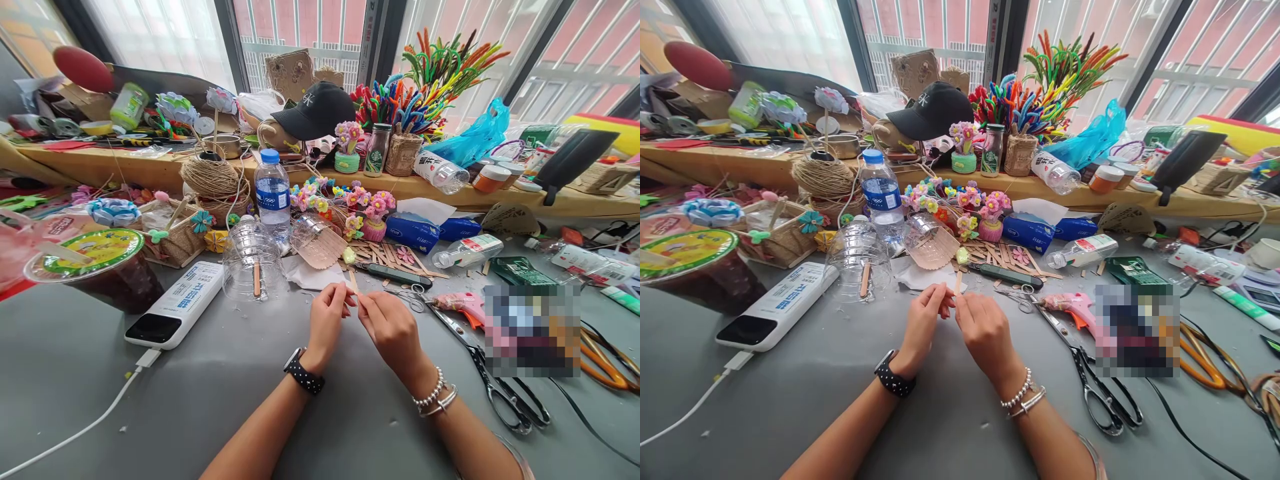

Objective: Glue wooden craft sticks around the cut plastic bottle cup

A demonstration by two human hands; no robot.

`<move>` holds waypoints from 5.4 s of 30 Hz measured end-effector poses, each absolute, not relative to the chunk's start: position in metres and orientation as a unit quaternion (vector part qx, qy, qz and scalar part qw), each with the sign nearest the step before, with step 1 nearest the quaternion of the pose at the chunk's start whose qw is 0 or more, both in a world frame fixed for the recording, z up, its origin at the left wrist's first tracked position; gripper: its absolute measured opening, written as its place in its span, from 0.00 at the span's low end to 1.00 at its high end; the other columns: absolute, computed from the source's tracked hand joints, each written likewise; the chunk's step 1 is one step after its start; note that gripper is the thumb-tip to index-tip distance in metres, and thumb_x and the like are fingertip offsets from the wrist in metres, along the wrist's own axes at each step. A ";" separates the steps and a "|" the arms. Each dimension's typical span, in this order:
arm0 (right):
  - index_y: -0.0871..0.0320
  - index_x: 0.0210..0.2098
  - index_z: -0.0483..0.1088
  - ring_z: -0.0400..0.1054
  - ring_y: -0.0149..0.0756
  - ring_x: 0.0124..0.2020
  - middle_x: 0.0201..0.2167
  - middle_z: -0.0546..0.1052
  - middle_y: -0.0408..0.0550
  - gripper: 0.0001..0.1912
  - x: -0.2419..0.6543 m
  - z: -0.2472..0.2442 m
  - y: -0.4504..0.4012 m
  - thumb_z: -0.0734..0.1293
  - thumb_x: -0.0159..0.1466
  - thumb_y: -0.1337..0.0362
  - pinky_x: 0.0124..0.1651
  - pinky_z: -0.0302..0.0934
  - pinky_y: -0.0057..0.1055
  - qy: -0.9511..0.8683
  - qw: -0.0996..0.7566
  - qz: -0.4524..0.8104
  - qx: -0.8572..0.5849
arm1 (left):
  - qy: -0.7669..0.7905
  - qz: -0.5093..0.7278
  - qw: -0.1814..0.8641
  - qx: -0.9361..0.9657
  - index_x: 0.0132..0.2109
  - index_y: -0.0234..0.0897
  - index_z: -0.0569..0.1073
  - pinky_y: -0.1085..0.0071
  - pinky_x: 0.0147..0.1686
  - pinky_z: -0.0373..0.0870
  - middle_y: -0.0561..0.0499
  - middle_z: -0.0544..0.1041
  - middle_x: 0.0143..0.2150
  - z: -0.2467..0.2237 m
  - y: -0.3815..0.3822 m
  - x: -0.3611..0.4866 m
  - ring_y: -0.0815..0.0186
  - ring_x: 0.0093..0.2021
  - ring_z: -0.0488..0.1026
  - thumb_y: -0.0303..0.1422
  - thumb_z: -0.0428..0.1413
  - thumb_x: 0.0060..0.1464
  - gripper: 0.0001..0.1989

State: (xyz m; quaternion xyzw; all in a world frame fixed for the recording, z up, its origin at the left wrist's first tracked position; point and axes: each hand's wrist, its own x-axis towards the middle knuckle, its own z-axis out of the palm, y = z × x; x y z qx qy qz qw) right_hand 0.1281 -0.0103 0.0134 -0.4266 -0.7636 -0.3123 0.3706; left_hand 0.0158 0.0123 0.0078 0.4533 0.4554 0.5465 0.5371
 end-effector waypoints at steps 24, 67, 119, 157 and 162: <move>0.62 0.33 0.68 0.66 0.30 0.27 0.24 0.73 0.47 0.07 0.126 0.017 -0.018 0.65 0.53 0.74 0.31 0.62 0.27 -0.774 0.439 -0.239 -0.389 | 0.287 0.477 0.820 0.133 0.33 0.26 0.70 0.87 0.11 0.50 0.63 0.56 0.15 0.014 0.024 0.004 0.85 0.12 0.51 0.33 0.59 0.46 0.12; 0.61 0.31 0.68 0.64 0.27 0.25 0.24 0.72 0.45 0.03 0.138 0.016 -0.010 0.62 0.58 0.70 0.31 0.59 0.24 -0.729 0.467 -0.163 -0.473 | 0.357 0.542 0.723 0.236 0.36 0.29 0.69 0.83 0.13 0.44 0.64 0.54 0.13 0.016 0.020 0.004 0.82 0.12 0.47 0.46 0.59 0.41 0.23; 0.58 0.31 0.65 0.70 0.29 0.35 0.32 0.74 0.43 0.11 0.155 0.021 0.010 0.64 0.55 0.56 0.41 0.65 0.33 -0.312 0.792 0.258 -0.457 | 0.552 0.321 0.333 0.693 0.18 0.37 0.58 0.76 0.20 0.58 0.58 0.65 0.14 0.027 0.036 -0.010 0.73 0.13 0.62 0.33 0.41 0.50 0.14; 0.57 0.31 0.62 0.70 0.35 0.42 0.36 0.77 0.46 0.12 0.148 0.030 0.009 0.64 0.55 0.55 0.46 0.63 0.37 -0.256 0.802 0.361 -0.401 | 0.378 0.392 0.551 0.632 0.59 0.34 0.51 0.69 0.47 0.63 0.40 0.62 0.57 0.016 0.036 0.004 0.60 0.53 0.63 0.41 0.54 0.48 0.35; 0.57 0.31 0.62 0.71 0.34 0.40 0.35 0.77 0.46 0.12 0.151 0.031 0.009 0.65 0.54 0.55 0.46 0.62 0.38 -0.271 0.790 0.384 -0.393 | 0.384 0.380 0.619 0.570 0.56 0.34 0.57 0.62 0.51 0.60 0.41 0.65 0.56 0.019 0.035 0.002 0.57 0.55 0.61 0.58 0.42 0.46 0.39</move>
